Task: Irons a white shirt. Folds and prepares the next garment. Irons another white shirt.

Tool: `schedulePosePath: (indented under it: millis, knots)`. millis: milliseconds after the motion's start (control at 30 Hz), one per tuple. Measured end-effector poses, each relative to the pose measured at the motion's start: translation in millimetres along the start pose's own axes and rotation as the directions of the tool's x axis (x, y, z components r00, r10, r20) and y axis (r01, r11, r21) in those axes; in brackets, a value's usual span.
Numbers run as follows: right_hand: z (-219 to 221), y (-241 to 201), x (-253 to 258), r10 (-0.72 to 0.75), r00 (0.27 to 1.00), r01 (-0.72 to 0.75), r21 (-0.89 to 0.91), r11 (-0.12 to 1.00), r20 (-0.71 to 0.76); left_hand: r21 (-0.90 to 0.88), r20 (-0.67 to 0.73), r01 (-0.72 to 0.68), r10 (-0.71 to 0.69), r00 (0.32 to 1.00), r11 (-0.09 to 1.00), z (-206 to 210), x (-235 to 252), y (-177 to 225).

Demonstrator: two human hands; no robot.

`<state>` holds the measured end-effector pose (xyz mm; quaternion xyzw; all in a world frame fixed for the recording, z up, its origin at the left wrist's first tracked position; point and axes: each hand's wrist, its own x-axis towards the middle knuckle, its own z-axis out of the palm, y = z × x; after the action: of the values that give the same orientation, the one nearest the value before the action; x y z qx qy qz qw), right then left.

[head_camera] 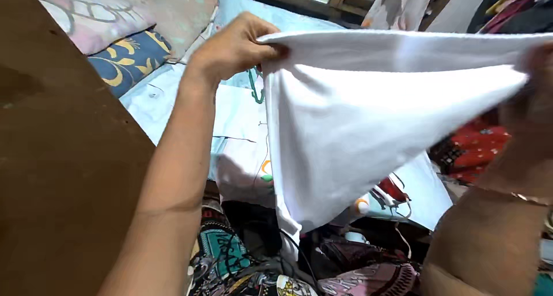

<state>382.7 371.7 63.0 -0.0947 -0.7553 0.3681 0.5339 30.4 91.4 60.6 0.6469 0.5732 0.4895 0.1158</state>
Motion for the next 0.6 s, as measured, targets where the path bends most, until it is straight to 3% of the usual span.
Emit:
schedulePosePath:
  millis: [100, 167, 300, 400, 500, 600]
  knots:
    - [21, 30, 16, 0.24, 0.97, -0.216, -0.309, 0.926, 0.038, 0.293, 0.054, 0.304, -0.333, 0.941, 0.906, 3, 40, -25]
    - [25, 53, 34, 0.372, 0.928, -0.333, -0.468, 0.819, -0.011, 0.387, 0.028, 0.39, -0.433, 0.901, 0.836, 5, 66, -35]
    - [28, 60, 70, 0.355, 0.926, -0.377, -0.39, 0.84, -0.13, 0.322, -0.091, 0.414, -0.408, 0.909, 0.851, 1, 107, -24]
    - [26, 52, 86, 0.248, 0.959, -0.274, -0.233, 0.933, -0.136, 0.229, -0.181, 0.404, -0.369, 0.912, 0.885, -3, 121, -6]
    - [24, 56, 75, 0.153, 0.986, -0.159, -0.089, 0.983, -0.073, 0.214, -0.243, 0.35, -0.297, 0.923, 0.912, -2, 104, -4]
    - [23, 69, 29, 0.076, 0.996, -0.073, -0.056, 0.996, 0.047, 0.389, -0.18, 0.262, -0.206, 0.962, 0.883, 7, 63, -19]
